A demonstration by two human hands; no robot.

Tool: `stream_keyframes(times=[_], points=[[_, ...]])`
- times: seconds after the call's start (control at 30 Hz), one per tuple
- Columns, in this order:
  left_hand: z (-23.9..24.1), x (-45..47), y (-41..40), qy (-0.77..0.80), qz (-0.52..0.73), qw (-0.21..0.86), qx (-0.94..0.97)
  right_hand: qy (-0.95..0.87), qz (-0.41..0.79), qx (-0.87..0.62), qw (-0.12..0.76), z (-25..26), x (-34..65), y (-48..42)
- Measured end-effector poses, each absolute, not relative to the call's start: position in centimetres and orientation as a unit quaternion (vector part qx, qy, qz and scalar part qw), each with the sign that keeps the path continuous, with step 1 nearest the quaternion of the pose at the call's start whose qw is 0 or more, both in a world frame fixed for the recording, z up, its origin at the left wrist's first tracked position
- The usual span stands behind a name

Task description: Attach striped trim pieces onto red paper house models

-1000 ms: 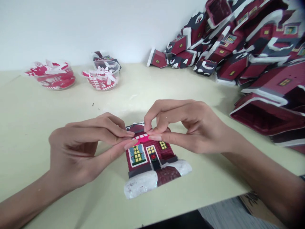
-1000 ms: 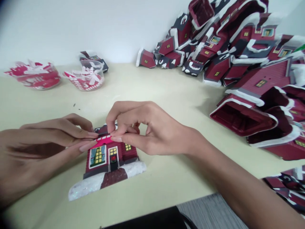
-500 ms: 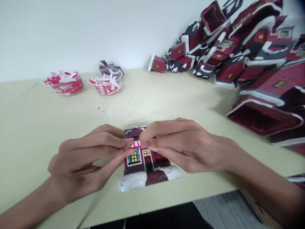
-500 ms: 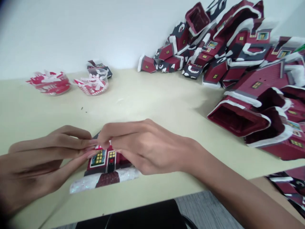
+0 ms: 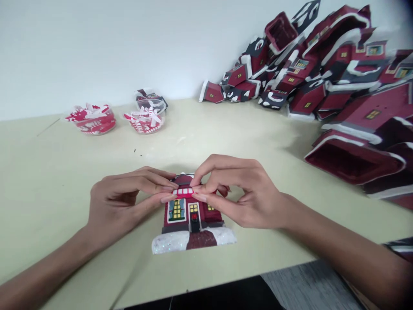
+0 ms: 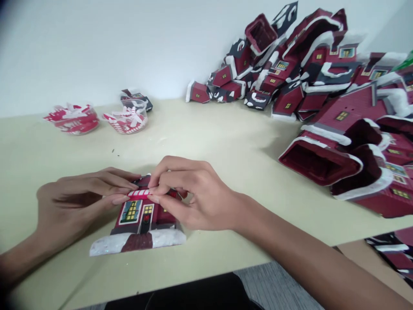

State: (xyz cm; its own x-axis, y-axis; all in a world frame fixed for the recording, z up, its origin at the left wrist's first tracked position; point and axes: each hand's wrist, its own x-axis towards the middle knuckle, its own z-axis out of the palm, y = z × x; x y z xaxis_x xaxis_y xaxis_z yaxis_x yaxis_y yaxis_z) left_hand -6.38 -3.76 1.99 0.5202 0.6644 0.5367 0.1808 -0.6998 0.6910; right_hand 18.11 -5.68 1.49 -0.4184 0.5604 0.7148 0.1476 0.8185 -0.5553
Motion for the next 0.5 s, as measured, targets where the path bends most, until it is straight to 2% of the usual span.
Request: stream_keyframes(times=[0.17,0.5], points=[[1.7,-6.4,-3.8,0.285,0.409,0.259,0.827,-0.808,0.195,-0.235,0.504,1.3,18.0,-6.1],[2.7,-6.2,-4.3,0.282,0.364,0.275,0.844,-0.852,0.166,-0.229,0.441,2.0,18.6,-6.4]])
